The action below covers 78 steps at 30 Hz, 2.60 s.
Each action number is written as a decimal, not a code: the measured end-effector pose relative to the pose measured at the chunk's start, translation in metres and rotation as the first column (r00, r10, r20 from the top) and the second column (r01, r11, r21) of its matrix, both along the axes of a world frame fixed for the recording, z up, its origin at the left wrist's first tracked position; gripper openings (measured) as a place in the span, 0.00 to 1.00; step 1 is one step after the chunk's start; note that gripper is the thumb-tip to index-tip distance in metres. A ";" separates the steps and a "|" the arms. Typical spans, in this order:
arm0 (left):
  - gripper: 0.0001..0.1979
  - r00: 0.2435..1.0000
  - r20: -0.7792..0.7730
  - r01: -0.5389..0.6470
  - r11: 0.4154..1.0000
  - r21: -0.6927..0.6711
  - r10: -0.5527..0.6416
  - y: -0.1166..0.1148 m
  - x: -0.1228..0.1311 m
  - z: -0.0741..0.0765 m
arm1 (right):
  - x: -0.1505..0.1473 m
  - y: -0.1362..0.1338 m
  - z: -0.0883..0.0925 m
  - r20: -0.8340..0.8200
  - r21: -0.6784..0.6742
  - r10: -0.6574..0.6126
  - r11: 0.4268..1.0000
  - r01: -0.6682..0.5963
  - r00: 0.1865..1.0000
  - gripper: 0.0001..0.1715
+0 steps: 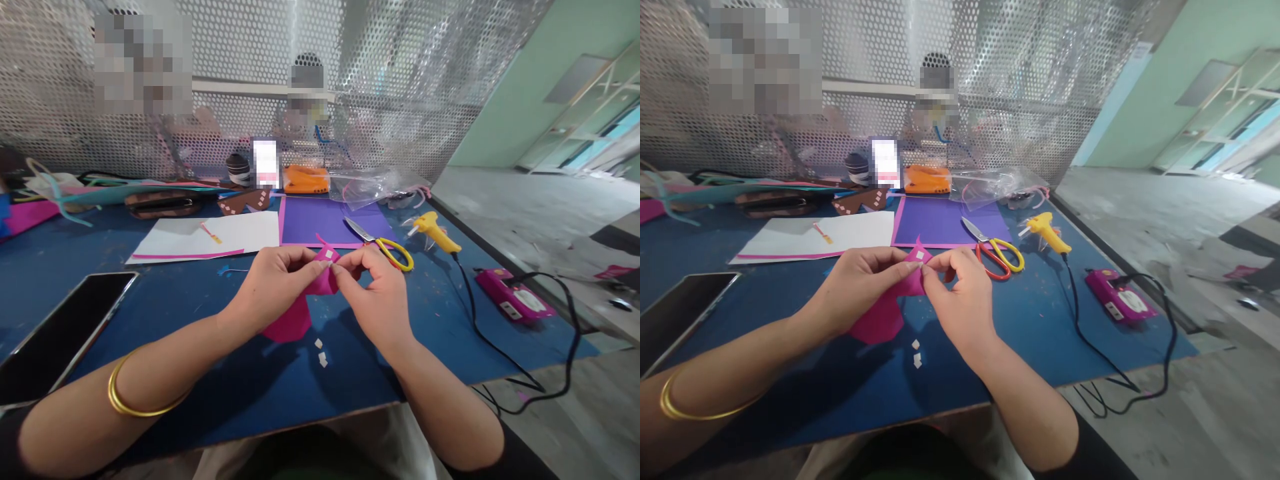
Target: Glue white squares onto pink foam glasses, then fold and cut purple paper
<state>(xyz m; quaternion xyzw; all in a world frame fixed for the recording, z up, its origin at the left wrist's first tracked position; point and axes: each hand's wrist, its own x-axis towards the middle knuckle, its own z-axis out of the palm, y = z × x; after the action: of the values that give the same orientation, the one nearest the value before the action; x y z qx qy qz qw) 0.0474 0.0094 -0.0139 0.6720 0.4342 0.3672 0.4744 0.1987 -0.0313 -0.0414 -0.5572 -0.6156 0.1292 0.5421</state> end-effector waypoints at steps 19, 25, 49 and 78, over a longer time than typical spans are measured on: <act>0.10 1.000 -0.009 0.011 1.000 -0.013 -0.011 -0.001 0.001 0.000 | 0.003 0.007 -0.007 -0.548 -0.150 0.082 0.970 -0.194 0.833 0.14; 0.09 0.999 0.016 0.037 0.998 -0.047 -0.037 0.001 0.000 -0.002 | 0.003 0.006 -0.007 -0.562 -0.159 0.093 0.963 -0.218 0.822 0.12; 0.06 0.993 0.028 0.117 0.989 -0.095 -0.115 0.000 0.001 -0.003 | 0.001 0.005 -0.003 -0.598 -0.157 0.107 0.956 -0.247 0.794 0.12; 0.08 0.994 0.070 0.102 0.950 -0.297 -0.085 -0.001 -0.005 0.010 | 0.020 0.010 -0.003 -0.453 -0.067 0.007 0.997 -0.042 0.891 0.12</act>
<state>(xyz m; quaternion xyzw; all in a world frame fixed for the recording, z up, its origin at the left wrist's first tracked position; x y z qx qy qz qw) 0.0428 0.0081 -0.0039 0.6015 0.4391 0.2931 0.5996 0.2187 -0.0212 -0.0442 -0.5241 -0.4740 0.2851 0.6476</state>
